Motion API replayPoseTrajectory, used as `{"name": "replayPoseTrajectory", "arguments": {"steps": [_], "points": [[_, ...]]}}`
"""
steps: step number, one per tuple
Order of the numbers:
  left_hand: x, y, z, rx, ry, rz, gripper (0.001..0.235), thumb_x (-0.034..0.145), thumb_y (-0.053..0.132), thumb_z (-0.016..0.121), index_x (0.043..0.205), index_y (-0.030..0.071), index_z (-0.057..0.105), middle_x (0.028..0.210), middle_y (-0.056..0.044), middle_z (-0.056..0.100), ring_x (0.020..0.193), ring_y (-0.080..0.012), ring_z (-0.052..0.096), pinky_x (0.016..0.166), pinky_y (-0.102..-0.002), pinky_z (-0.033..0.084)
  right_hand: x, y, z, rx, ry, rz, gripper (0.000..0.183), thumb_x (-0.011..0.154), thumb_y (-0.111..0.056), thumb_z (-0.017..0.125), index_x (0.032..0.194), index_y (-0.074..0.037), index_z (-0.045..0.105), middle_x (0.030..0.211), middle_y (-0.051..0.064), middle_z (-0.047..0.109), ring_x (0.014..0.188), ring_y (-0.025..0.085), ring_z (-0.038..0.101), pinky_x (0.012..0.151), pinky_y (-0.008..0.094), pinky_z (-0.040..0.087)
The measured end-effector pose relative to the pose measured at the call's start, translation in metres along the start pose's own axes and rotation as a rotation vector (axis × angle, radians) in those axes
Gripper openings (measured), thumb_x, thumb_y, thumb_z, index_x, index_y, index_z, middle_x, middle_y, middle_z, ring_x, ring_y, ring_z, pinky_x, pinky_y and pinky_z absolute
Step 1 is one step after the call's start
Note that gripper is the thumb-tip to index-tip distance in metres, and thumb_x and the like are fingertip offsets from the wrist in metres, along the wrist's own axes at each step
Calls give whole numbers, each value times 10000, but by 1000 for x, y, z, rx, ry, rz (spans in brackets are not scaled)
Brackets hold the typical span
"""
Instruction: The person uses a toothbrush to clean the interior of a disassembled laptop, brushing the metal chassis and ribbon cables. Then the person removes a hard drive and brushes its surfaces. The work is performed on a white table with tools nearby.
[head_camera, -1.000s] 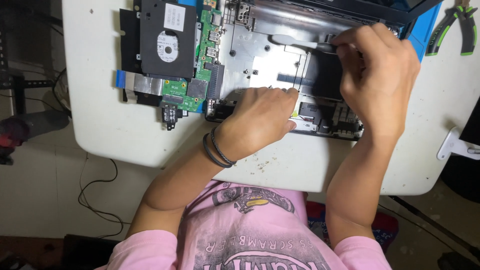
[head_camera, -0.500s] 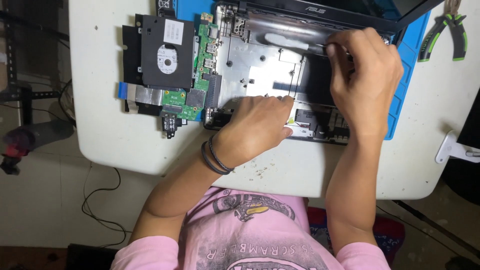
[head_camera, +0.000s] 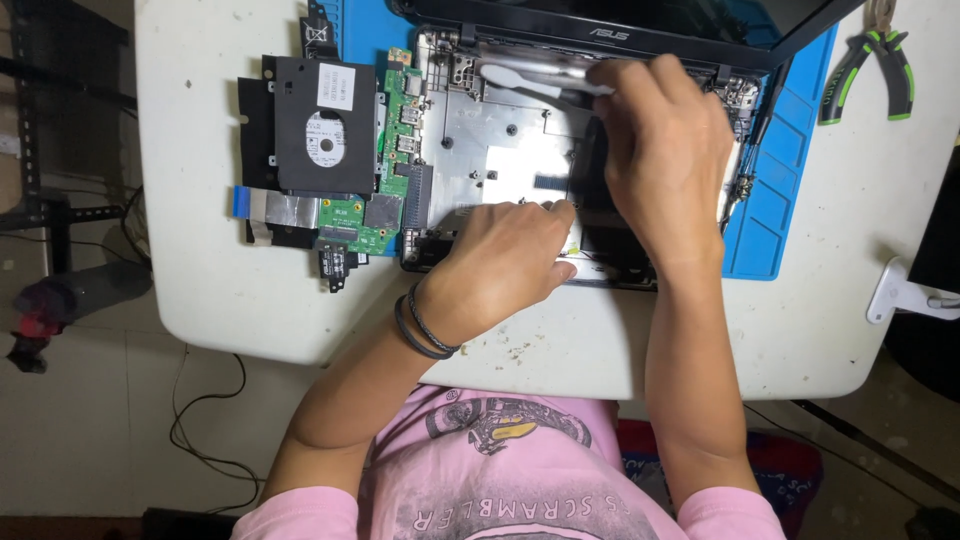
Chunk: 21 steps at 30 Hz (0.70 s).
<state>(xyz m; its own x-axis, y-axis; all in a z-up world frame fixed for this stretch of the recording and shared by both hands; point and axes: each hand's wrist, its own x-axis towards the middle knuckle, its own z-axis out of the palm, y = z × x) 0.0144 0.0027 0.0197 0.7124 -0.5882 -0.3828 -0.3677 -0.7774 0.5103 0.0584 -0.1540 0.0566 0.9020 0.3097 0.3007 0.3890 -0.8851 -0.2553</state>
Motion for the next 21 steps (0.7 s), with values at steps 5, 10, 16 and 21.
{"name": "replayPoseTrajectory", "arguments": {"steps": [5,10,16,21], "points": [[-3,1,-4,5,-2,16,364,927,397,753,1024,97,571,820,-140,727,763,-448,712,606,-537,515,-15,23,-23,-55,-33,77,118,1045,-1,660,1098,-98,703,942,87,644,778,357,614,613,464,404],[-4,1,-9,9,-24,21,358,954,391,739,1021,86,563,798,-127,719,731,-430,715,582,-532,523,-37,59,-44,-48,15,236,86,1090,-14,653,1100,-92,690,1103,32,744,907,269,665,738,408,471],[-5,4,-20,-14,-112,10,340,993,369,688,1065,66,553,815,-147,706,738,-437,703,604,-547,525,-66,91,-64,-185,-16,290,101,1116,-20,688,1089,-110,724,1068,19,763,832,242,665,697,413,447],[-4,4,-20,5,-117,-8,349,1006,389,660,1074,69,540,814,-140,714,768,-442,703,649,-564,532,-74,101,-68,-452,39,226,140,1052,-17,801,1049,-156,789,993,2,781,818,229,713,645,376,453]]}}
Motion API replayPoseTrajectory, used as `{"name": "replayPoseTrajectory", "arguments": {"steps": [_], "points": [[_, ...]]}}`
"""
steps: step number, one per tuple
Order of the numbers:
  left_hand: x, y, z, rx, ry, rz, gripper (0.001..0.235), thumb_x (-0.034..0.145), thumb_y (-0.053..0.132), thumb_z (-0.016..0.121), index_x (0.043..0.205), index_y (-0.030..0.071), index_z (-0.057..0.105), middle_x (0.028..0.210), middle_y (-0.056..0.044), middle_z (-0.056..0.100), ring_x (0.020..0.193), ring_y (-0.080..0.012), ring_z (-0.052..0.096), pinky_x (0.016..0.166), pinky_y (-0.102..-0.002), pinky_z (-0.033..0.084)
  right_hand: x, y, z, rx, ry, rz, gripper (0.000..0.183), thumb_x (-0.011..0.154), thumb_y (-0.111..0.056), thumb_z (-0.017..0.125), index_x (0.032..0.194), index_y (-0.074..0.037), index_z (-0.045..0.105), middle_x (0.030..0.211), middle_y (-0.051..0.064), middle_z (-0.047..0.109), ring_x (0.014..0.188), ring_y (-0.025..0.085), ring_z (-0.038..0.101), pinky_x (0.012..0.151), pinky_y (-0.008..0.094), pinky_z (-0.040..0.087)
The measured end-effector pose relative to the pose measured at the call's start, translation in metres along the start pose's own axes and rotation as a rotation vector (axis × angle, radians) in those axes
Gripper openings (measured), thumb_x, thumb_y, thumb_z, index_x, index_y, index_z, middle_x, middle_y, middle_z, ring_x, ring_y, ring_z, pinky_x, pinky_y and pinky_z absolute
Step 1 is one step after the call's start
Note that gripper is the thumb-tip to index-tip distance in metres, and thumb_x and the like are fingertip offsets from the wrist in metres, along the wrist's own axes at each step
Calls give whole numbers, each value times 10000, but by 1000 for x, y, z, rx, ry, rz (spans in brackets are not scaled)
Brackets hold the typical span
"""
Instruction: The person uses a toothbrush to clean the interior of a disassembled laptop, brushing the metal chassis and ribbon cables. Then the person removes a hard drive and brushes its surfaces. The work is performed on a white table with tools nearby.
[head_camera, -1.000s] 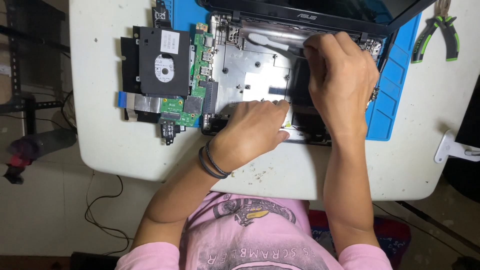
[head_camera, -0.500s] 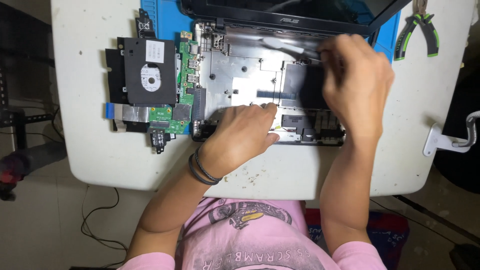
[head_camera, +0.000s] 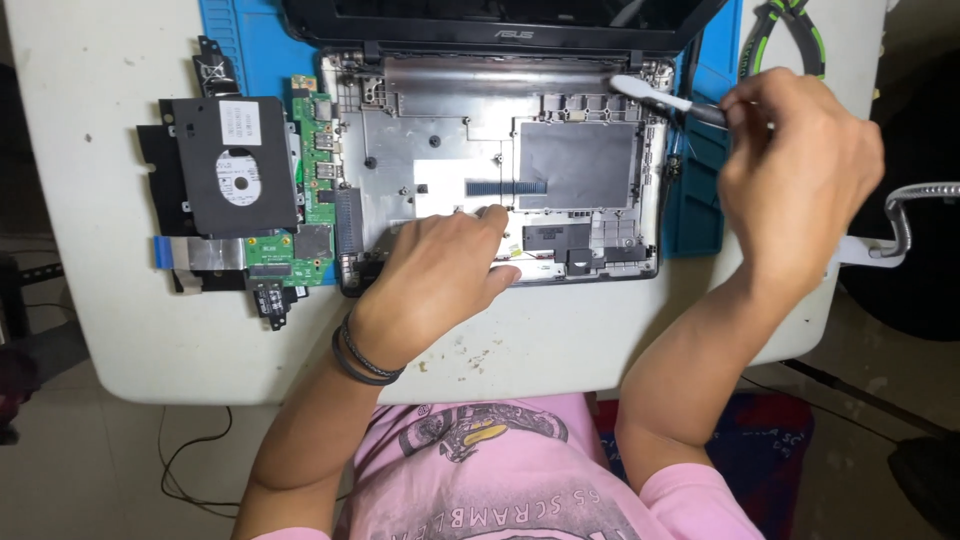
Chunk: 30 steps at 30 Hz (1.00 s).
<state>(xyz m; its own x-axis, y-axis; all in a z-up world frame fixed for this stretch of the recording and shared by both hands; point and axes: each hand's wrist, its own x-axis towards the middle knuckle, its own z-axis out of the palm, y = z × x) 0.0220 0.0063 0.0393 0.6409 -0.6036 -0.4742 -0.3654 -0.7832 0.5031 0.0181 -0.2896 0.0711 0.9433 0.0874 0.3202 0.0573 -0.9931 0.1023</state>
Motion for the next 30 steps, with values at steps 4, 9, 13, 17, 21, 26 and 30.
{"name": "replayPoseTrajectory", "arguments": {"steps": [4,9,13,17,21,26,30], "points": [[-1,3,-4,-7,-14,-9,373,993,398,678,1106,69,542,887,-177,718,851,-473,700,706,-592,527,17,-37,-4,199,-58,-27,108,1070,-27,738,1057,-134,731,994,47,759,816,300,686,654,436,451],[-2,2,-4,-4,-29,-17,370,1014,402,657,1111,67,532,833,-149,715,784,-443,708,674,-569,541,11,-22,-7,83,40,-3,113,1056,-18,718,1063,-127,746,985,26,741,738,291,658,577,405,401],[0,-1,2,2,10,-9,352,1000,393,665,1064,69,546,806,-149,719,761,-445,708,642,-555,535,20,-37,7,137,-29,-27,195,972,21,684,1038,-151,747,994,26,751,802,324,668,643,442,430],[1,-2,6,0,45,12,358,974,386,695,1046,64,555,843,-176,721,785,-468,712,631,-571,534,27,-65,0,406,-164,-145,123,1035,-11,693,1061,-131,704,1014,31,734,885,296,669,712,435,444],[1,-2,8,11,72,11,355,963,390,713,1031,80,554,808,-160,718,749,-461,715,595,-555,529,25,-62,6,278,-94,-102,132,1088,-23,677,1091,-147,723,921,28,627,717,300,557,734,405,360],[0,-3,6,1,68,26,344,968,373,712,1027,74,552,804,-150,712,740,-451,712,588,-555,529,31,-61,-10,573,-287,-201,103,1064,28,708,1038,-71,719,1049,40,754,895,249,681,743,384,453],[0,-2,4,-17,48,17,346,977,373,717,1037,77,548,813,-140,712,740,-441,711,596,-545,526,27,-66,5,397,-77,-206,146,1123,28,700,1115,-116,724,934,30,621,763,251,549,734,396,357]]}}
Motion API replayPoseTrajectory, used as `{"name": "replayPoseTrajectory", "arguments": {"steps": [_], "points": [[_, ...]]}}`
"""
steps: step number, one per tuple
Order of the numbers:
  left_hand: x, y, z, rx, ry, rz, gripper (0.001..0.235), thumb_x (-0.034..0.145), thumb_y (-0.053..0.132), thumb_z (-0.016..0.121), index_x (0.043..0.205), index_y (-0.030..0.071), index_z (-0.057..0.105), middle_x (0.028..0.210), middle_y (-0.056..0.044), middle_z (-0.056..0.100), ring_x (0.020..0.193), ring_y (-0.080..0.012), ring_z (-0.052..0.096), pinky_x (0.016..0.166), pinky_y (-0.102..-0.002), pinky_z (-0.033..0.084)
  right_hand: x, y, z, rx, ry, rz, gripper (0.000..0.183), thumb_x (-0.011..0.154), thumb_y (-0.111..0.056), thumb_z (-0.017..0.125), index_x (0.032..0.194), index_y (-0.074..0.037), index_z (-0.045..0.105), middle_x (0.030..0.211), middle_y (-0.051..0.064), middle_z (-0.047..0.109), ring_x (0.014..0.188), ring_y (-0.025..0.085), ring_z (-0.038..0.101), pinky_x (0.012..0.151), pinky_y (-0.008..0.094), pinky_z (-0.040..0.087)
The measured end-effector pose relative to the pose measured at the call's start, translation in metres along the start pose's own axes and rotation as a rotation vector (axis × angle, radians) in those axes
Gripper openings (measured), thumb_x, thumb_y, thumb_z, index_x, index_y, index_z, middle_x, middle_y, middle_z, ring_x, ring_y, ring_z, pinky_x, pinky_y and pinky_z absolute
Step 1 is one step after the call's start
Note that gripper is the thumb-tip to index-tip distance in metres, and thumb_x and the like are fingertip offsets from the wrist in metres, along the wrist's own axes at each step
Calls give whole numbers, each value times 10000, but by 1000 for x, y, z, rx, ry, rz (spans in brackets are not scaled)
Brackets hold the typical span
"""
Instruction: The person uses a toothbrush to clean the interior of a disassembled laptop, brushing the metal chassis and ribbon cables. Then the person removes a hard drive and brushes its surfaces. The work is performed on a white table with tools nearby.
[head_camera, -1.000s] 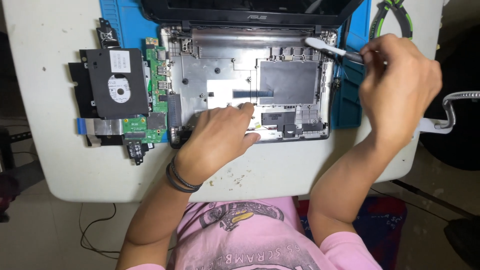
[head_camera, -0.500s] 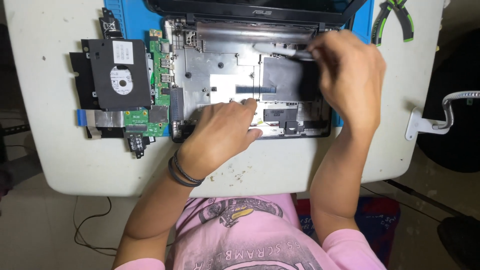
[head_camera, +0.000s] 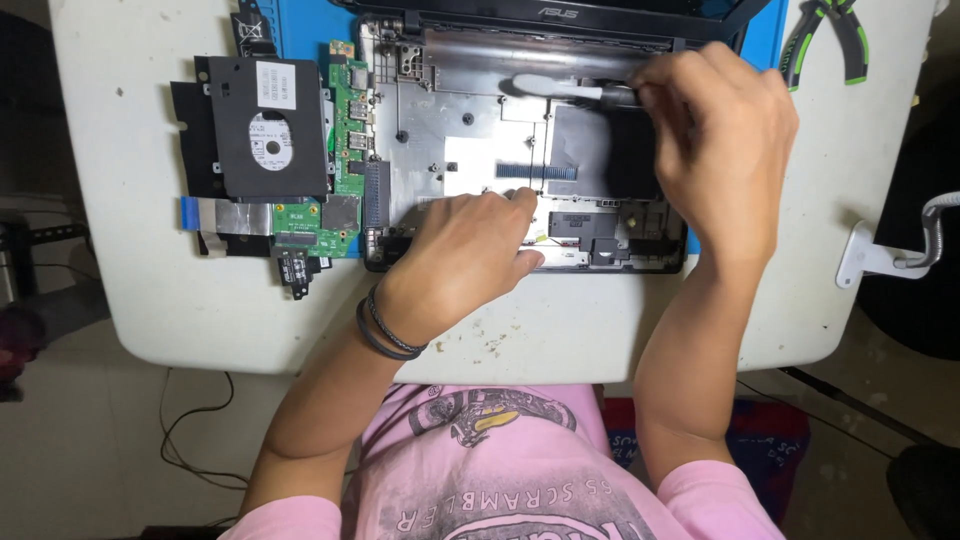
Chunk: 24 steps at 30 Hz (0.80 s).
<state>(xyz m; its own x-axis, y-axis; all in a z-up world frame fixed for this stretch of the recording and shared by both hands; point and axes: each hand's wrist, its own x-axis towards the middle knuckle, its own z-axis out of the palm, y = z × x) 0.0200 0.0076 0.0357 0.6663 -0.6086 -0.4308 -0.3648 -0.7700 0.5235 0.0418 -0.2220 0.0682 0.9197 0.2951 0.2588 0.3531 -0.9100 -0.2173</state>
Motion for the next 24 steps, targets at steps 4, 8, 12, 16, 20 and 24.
{"name": "replayPoseTrajectory", "arguments": {"steps": [4,8,12,16,20,24], "points": [[2,0,6,42,56,-1,349,951,373,720,1033,76,557,828,-174,718,759,-472,708,581,-556,522,4,-6,-3,105,-174,-57,109,1070,16,666,1073,-87,701,983,53,690,906,331,650,718,445,380],[2,-5,9,-12,35,5,317,952,352,725,989,80,566,805,-128,694,716,-408,697,570,-516,509,-10,18,-13,184,-161,-8,111,1146,75,708,1162,-25,755,1080,118,722,935,292,646,833,405,465],[4,-4,12,-11,48,28,322,917,339,709,1054,66,608,928,-180,732,820,-449,706,631,-568,525,4,4,12,140,-117,-115,120,1071,62,732,1145,-32,749,1026,143,720,912,356,662,793,445,470],[-10,-12,-17,1,46,135,362,958,372,711,1076,54,585,1000,-185,706,879,-492,690,696,-629,529,3,13,-6,226,-291,-144,80,1062,36,750,1052,-43,757,957,99,725,843,315,674,767,416,467],[-22,-31,-42,-56,332,125,290,925,231,796,964,104,538,849,-74,661,661,-289,668,591,-459,541,-5,22,-9,258,-304,47,131,1079,32,655,1094,-43,762,1095,85,763,963,268,687,834,386,471],[-14,-49,-29,92,433,1,304,810,222,862,895,117,591,818,-55,654,743,-306,656,803,-466,501,9,1,15,174,-131,-70,63,1134,-34,708,1072,-29,716,1013,123,723,884,344,656,756,439,453]]}}
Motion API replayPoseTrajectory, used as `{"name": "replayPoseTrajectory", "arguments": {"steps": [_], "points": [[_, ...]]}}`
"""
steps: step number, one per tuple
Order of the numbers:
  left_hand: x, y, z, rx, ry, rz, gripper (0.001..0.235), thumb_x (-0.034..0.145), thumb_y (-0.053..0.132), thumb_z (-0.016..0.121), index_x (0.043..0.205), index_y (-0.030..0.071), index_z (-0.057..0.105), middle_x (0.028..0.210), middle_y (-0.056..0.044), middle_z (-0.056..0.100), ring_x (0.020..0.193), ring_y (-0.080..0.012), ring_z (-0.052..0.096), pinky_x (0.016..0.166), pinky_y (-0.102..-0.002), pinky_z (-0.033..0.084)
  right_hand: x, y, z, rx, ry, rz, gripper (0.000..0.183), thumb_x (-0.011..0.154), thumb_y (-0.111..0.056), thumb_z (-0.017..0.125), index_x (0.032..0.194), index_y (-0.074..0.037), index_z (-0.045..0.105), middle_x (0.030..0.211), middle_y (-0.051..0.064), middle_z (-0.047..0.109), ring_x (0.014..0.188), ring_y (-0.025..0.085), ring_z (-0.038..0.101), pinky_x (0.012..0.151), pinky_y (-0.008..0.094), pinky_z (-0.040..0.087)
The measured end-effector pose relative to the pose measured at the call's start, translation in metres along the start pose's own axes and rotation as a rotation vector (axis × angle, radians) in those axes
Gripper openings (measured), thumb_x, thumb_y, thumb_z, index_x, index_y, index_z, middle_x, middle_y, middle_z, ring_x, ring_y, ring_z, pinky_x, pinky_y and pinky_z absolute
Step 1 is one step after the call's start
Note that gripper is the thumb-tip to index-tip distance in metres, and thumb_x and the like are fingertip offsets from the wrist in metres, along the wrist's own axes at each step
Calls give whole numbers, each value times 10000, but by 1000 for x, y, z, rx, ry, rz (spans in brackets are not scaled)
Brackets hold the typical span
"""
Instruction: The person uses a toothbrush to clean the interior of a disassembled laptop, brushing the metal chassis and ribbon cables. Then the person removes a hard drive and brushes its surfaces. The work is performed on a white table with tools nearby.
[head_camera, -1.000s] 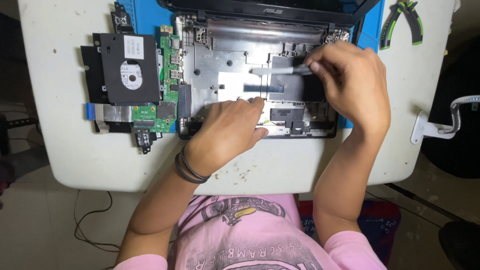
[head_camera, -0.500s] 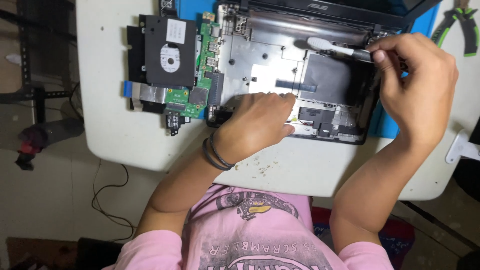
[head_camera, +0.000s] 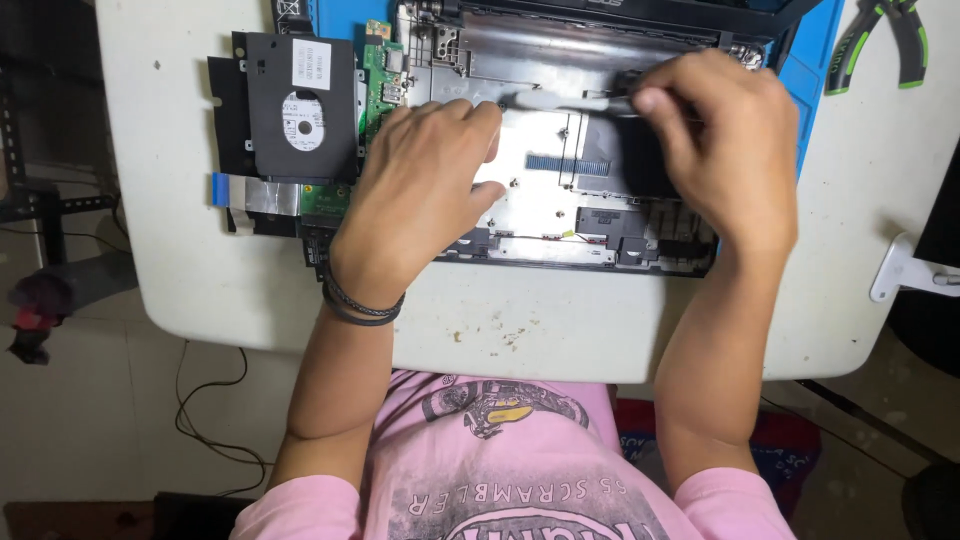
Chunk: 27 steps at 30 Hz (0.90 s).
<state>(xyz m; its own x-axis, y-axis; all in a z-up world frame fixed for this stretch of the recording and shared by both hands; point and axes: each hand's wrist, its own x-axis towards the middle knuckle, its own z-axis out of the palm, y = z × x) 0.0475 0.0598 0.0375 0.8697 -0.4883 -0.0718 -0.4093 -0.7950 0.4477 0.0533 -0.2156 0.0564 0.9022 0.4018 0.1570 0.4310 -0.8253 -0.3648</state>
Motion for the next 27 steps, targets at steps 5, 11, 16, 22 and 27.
{"name": "replayPoseTrajectory", "arguments": {"steps": [5,11,16,22,27], "points": [[0,-2,10,14,-21,-23,352,778,217,892,873,106,572,823,-77,620,741,-297,653,770,-462,522,-11,-2,-23,-78,-245,110,149,1125,-188,690,991,-138,728,979,-9,739,837,285,675,692,431,447],[-4,1,13,29,-17,-20,364,778,228,904,895,122,576,875,-72,604,807,-272,658,784,-447,512,-11,13,-4,-40,-46,70,110,1139,-79,760,1028,-78,752,1004,47,752,871,274,671,756,415,441],[-1,1,10,-19,-52,-44,325,787,204,882,883,130,580,884,-69,615,828,-286,655,796,-462,504,-26,22,-27,-45,-166,98,164,1161,-187,704,1020,-114,747,1073,4,768,941,258,689,864,439,322],[-2,2,14,11,-24,-31,362,767,215,911,895,121,585,888,-76,608,813,-281,657,761,-458,526,-25,23,-16,-35,-264,179,180,1139,-251,680,998,-165,749,1029,-41,757,850,248,648,945,437,284],[-4,18,20,108,-61,-69,191,865,-77,634,1021,29,666,929,-155,657,735,-323,682,748,-462,549,-12,-3,-10,-58,34,127,177,1189,-85,698,1016,-106,663,993,-4,707,833,224,581,896,409,266]]}}
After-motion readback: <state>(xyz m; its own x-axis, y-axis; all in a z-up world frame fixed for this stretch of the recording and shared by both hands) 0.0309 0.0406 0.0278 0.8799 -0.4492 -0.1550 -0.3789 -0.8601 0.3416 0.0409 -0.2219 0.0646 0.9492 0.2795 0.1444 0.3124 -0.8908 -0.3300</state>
